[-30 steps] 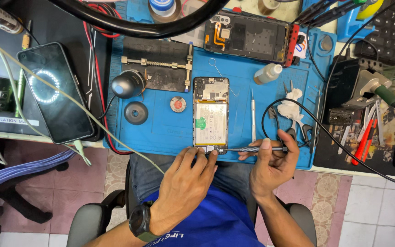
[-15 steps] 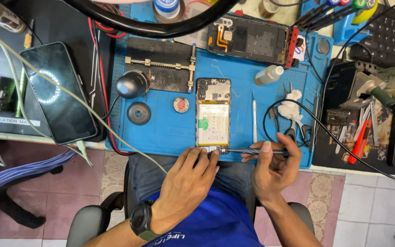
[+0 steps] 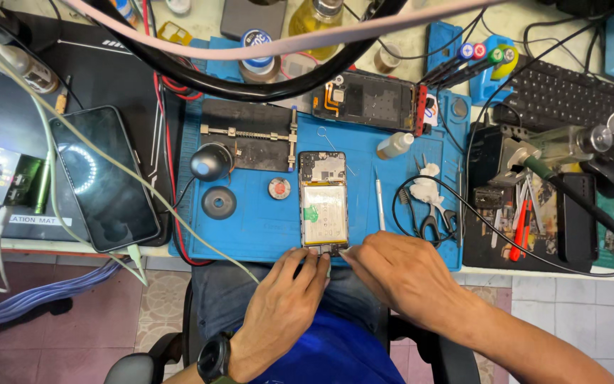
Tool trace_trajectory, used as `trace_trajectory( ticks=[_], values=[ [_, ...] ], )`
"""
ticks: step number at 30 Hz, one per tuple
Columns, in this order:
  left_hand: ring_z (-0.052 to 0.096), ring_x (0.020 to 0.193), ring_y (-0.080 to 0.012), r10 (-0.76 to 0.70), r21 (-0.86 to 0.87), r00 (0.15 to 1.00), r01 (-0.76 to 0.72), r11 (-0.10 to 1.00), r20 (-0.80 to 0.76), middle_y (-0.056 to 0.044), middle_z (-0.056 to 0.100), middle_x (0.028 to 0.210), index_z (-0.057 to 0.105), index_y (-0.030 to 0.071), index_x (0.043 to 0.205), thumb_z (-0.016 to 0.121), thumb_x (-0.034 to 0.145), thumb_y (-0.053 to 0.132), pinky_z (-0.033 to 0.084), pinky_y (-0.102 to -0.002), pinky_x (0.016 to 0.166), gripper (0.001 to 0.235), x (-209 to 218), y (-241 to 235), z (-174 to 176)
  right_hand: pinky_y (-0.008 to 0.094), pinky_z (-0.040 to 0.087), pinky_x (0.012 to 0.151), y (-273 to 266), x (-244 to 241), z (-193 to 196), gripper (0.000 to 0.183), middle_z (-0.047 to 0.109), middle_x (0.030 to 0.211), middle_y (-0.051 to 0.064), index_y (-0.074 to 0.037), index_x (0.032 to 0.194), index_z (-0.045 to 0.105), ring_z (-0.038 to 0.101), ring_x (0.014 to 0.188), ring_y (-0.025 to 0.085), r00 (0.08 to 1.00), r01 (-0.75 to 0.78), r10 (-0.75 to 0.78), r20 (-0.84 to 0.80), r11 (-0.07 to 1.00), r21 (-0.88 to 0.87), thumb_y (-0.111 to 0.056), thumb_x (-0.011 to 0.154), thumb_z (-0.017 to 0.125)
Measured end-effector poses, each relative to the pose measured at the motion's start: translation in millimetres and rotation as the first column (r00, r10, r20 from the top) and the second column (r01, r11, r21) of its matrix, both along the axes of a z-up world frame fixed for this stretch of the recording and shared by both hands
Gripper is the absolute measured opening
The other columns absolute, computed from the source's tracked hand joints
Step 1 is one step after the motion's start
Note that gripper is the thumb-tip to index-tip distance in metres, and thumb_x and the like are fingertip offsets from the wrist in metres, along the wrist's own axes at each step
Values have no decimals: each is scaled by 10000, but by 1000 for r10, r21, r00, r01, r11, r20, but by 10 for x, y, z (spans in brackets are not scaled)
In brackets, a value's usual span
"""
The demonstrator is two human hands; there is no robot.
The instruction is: The person disassembles a smartphone on a blue work mat, using a screwdriver to remove screws and a small bottle to apply liquid to the charging port area. They then connect a charging cable to the phone and continue to manipulate internal components with a screwdriver and a metal probe.
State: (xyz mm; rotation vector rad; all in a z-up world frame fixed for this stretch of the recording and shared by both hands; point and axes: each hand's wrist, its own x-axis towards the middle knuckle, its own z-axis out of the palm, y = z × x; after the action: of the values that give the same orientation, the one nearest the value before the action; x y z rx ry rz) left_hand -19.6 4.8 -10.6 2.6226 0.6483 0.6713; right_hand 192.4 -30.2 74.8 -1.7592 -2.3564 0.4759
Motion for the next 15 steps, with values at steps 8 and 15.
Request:
trace_trajectory(
  ticks=[8, 15],
  values=[
    [602, 1113, -316, -4, -16, 1000, 4, 1000, 23, -184, 667, 1182, 639, -74, 1253, 642, 913, 169, 488, -428, 981, 417, -17, 50, -1, 408, 513, 697, 140, 47, 92, 170, 624, 821, 57, -103, 1004, 632, 650, 797, 258, 997, 18, -18, 69, 1000, -5, -255, 968, 700],
    [609, 1009, -244, 10, 40, 998, -7, 999, -62, -152, 682, 1232, 620, -56, 1321, 615, 878, 151, 468, -427, 889, 489, -55, 29, 2, 443, 498, 643, 188, 72, 122, 208, 612, 739, 100, -38, 1032, 670, 622, 709, 324, 997, -73, 73, 1, 991, 113, -178, 889, 726]
  ],
)
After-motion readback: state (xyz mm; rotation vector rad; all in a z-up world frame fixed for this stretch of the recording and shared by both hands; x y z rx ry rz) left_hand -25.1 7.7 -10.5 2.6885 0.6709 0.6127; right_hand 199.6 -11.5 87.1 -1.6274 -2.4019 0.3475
